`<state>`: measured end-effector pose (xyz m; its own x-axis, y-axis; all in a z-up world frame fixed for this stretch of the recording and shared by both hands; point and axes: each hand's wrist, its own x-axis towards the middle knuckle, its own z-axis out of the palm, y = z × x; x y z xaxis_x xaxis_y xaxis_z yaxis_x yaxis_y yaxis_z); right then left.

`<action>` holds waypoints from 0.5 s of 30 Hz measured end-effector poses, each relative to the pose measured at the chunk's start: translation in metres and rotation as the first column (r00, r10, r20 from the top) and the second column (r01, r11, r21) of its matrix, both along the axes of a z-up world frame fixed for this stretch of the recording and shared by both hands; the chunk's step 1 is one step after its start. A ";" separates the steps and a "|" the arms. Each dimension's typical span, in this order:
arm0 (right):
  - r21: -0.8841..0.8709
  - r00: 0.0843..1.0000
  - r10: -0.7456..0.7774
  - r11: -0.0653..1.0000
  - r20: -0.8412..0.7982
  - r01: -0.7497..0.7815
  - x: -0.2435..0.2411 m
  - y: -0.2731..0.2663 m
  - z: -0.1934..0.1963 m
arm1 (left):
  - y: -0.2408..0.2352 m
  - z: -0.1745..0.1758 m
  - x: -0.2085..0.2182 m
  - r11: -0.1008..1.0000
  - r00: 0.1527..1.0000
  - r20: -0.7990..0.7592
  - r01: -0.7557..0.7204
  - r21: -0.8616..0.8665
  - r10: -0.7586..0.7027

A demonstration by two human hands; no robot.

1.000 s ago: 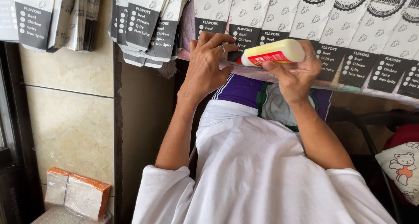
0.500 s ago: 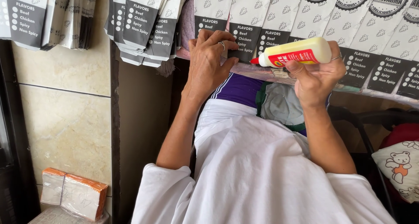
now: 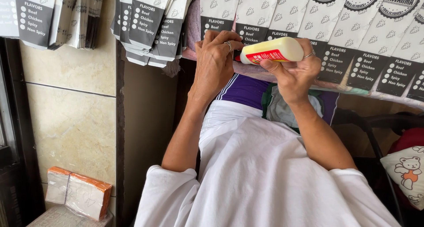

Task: The person applies glue from a bottle to the edges of several printed paper packages and folds them together by hand.

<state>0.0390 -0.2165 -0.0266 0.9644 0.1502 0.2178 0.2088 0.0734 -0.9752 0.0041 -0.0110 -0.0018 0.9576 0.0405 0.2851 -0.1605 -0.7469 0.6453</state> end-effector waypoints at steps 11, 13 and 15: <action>0.036 0.997 -0.074 0.997 0.036 0.072 0.000 -0.036 -0.005 | -0.002 0.002 0.000 1.000 1.000 -0.004 -0.003 -0.018 0.003; 0.074 0.997 -0.047 0.996 0.056 0.043 0.001 -0.024 -0.005 | -0.001 0.001 0.000 1.000 1.000 0.009 -0.009 -0.013 0.009; 0.061 0.999 -0.016 0.998 0.051 0.013 0.002 -0.007 -0.003 | -0.001 0.004 0.000 1.000 1.000 -0.010 -0.014 -0.010 0.014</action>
<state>0.0408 -0.2236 -0.0294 0.9536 0.1211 0.2755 0.2601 0.1287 -0.9570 0.0042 -0.0123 0.0023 0.9599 0.0564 0.2748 -0.1437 -0.7426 0.6541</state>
